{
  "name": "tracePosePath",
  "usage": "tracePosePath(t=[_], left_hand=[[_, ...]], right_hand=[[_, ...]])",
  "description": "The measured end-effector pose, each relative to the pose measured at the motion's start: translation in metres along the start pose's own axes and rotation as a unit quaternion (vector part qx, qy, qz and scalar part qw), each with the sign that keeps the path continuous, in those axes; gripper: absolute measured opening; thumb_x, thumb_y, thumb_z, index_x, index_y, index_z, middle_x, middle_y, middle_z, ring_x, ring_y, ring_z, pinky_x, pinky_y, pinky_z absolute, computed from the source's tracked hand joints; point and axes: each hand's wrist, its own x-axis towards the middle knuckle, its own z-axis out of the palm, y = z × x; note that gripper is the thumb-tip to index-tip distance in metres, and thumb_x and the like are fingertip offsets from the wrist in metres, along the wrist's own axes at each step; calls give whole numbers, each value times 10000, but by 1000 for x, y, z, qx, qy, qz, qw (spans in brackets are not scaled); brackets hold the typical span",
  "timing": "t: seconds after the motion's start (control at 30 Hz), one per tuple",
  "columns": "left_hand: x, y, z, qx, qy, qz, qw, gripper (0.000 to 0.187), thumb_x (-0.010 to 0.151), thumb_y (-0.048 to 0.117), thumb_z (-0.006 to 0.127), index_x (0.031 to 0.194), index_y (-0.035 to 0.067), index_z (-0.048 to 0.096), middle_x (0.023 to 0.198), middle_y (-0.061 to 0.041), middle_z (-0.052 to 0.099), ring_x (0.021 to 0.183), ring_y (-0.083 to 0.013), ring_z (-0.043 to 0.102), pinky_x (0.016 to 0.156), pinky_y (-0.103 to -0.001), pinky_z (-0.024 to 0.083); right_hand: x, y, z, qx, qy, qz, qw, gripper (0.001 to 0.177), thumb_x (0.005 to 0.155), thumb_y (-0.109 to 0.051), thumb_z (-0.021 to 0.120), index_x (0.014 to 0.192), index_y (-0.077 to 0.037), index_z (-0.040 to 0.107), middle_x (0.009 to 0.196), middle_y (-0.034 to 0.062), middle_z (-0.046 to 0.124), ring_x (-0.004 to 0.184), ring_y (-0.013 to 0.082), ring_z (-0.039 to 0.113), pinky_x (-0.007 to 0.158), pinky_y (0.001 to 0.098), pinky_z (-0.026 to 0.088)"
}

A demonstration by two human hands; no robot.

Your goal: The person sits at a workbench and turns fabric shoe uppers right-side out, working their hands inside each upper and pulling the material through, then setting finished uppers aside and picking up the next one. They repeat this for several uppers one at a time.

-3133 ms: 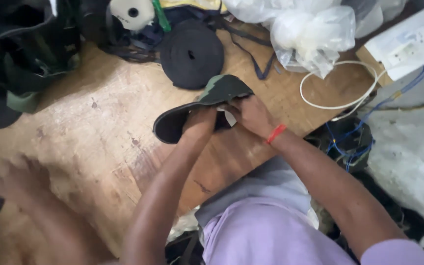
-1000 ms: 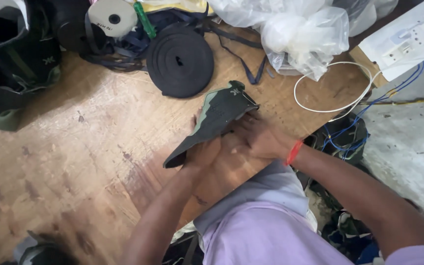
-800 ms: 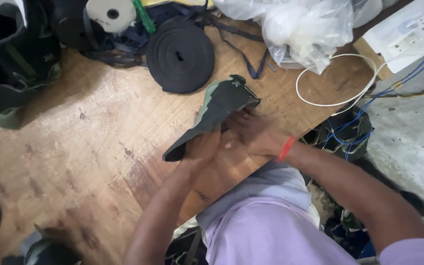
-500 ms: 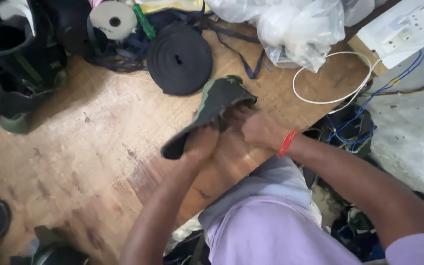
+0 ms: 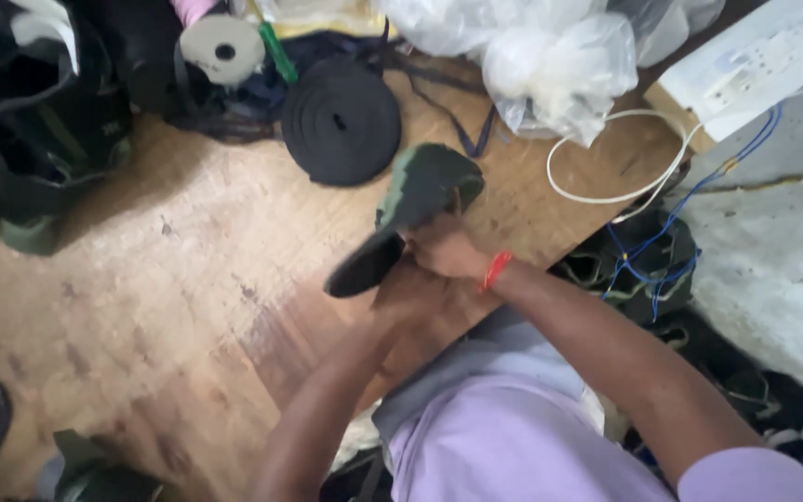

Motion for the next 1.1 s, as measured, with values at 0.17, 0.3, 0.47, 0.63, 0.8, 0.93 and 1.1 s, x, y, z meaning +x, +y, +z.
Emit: tracePosePath(t=[0.17, 0.3, 0.47, 0.63, 0.8, 0.93, 1.1], left_hand=[[24, -3, -1, -48, 14, 2, 999, 434, 911, 153, 540, 1277, -60, 633, 1275, -234, 644, 1189, -381, 633, 1021, -473, 515], [16, 15, -2, -99, 7, -19, 995, 456, 924, 163, 539, 1321, -53, 602, 1320, -241, 621, 1234, -390, 605, 1044, -480, 493], [56, 2, -9, -136, 47, -28, 989, 488, 940, 174, 537, 1376, -45, 562, 1377, -250, 592, 1290, -400, 570, 1072, -488, 466], [33, 0, -16, -180, 39, -72, 980, 524, 957, 186, 536, 1431, -38, 522, 1433, -260, 563, 1346, -411, 535, 1100, -497, 438], [52, -3, -25, -222, 19, -157, 962, 550, 976, 152, 508, 1506, 5, 492, 1447, -232, 568, 1352, -408, 537, 1102, -498, 445], [65, -13, -61, -240, 120, -256, 929, 612, 974, 294, 610, 1483, -14, 466, 1388, -240, 566, 1299, -416, 528, 1118, -503, 414], [55, -24, -68, -234, 26, -209, 949, 745, 946, 448, 662, 1466, -36, 437, 1418, -283, 538, 1337, -428, 491, 1107, -496, 409]], right_hand=[[-17, 46, 16, 8, 12, -8, 1000, 295, 890, -182, 627, 1130, -34, 714, 1035, 188, 714, 920, 391, 673, 792, 510, 535], [8, 12, 12, 90, -134, 117, 980, 228, 962, -262, 620, 1056, -94, 742, 1048, 161, 736, 982, 351, 681, 898, 485, 535], [-11, -27, -57, 45, 65, -19, 997, 440, 771, -101, 586, 1185, -117, 733, 1184, 107, 728, 1119, 284, 677, 956, 555, 505], [3, -44, -132, 50, 193, 105, 974, 387, 881, -147, 689, 1266, -104, 676, 1317, 170, 618, 1197, 382, 608, 994, 505, 481], [23, -1, -140, 61, 164, 38, 984, 317, 936, -135, 685, 1251, -123, 713, 1220, 138, 720, 1091, 361, 679, 935, 432, 539], [-3, 10, -102, 162, 29, 206, 965, 265, 1060, -268, 674, 1177, -35, 720, 1117, 204, 725, 1041, 363, 710, 876, 433, 540], [-15, -48, -118, 151, -217, -5, 964, 284, 953, -293, 639, 1112, -63, 685, 1080, 148, 729, 1081, 304, 687, 956, 419, 543]])
